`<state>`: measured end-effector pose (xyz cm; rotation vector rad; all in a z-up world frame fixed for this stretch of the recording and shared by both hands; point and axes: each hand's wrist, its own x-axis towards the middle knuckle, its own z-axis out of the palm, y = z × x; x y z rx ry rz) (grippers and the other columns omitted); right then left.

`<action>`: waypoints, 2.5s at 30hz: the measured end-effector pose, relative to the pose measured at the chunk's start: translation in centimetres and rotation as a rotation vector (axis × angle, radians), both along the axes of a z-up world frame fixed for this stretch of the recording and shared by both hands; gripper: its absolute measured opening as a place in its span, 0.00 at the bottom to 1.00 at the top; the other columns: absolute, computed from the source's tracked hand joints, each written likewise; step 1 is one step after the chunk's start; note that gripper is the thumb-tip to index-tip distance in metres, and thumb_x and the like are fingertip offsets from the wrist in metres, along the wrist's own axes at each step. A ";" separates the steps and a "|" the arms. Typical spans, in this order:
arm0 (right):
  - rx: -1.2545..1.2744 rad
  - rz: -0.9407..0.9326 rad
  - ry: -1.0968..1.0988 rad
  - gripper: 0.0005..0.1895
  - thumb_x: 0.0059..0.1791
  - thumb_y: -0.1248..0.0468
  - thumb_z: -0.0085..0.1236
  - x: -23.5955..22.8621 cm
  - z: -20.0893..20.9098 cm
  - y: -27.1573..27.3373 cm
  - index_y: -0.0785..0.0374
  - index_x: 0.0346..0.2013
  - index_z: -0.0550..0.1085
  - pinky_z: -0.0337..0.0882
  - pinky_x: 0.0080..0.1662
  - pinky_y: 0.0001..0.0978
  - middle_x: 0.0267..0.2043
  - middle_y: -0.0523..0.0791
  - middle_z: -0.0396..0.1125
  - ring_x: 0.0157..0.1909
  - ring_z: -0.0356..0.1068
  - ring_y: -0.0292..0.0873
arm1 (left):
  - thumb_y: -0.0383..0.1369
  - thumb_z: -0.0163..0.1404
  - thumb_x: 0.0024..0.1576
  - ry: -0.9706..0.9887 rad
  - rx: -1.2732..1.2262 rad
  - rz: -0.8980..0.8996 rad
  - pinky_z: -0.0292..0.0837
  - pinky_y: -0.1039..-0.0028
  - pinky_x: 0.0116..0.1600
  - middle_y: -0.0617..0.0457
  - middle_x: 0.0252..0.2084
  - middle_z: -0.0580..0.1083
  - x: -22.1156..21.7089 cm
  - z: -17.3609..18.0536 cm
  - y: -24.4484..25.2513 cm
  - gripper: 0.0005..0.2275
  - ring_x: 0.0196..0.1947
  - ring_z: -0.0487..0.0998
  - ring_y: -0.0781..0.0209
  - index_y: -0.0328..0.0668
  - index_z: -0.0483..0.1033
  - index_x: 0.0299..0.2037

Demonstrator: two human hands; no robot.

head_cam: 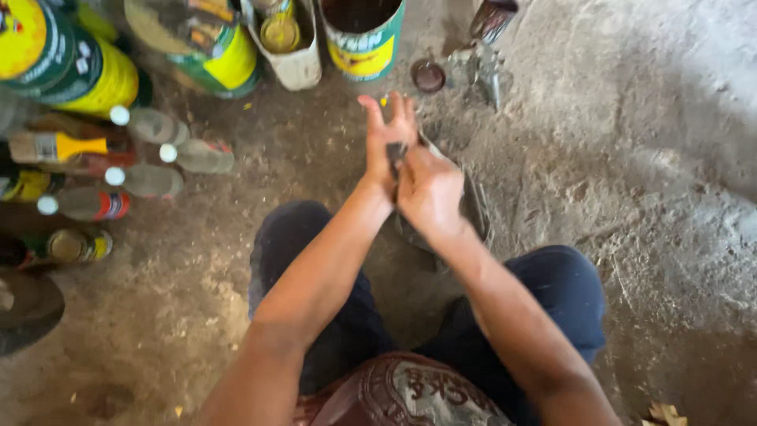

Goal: The person mixes dark liquid in a small cup, cleans and prepares a spray gun nozzle with a cloth, and then uses the spray gun to apply a finish to a wooden chair.

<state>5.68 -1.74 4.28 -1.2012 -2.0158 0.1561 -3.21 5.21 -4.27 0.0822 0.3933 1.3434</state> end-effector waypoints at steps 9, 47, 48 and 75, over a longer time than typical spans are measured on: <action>0.012 0.132 -0.007 0.05 0.45 0.72 0.56 0.5 1.4 -0.4 0.63 0.25 0.71 0.69 0.35 0.52 0.27 0.53 0.66 0.30 0.69 0.58 | 0.73 0.30 0.54 -0.142 0.032 0.042 0.34 0.64 0.77 0.42 0.79 0.47 0.1 -0.1 0.0 0.52 0.78 0.43 0.55 0.34 0.44 0.78; -0.189 -0.353 0.407 0.17 0.60 0.60 0.44 7.8 2.2 5.9 0.68 0.37 0.75 0.66 0.36 0.45 0.30 0.54 0.71 0.30 0.70 0.49 | 0.54 0.44 0.61 -0.141 0.217 -0.279 0.65 0.62 0.64 0.42 0.56 0.76 0.2 6.2 -5.2 0.29 0.57 0.74 0.52 0.30 0.73 0.56; -0.239 -0.295 0.507 0.15 0.60 0.60 0.45 7.9 3.1 5.6 0.67 0.39 0.75 0.66 0.38 0.46 0.33 0.54 0.70 0.34 0.70 0.51 | 0.49 0.45 0.63 -0.100 0.237 -0.279 0.69 0.59 0.64 0.40 0.54 0.76 0.2 5.3 -4.6 0.26 0.57 0.77 0.50 0.27 0.73 0.53; -1.146 0.651 1.581 0.51 0.58 0.28 0.34 8.2 1.2 3.3 0.76 0.65 0.68 0.60 0.69 0.46 0.63 0.54 0.66 0.65 0.63 0.52 | 0.41 0.50 0.61 1.126 0.476 0.148 0.73 0.61 0.47 0.52 0.45 0.70 0.4 7.2 -3.0 0.17 0.44 0.74 0.50 0.40 0.64 0.55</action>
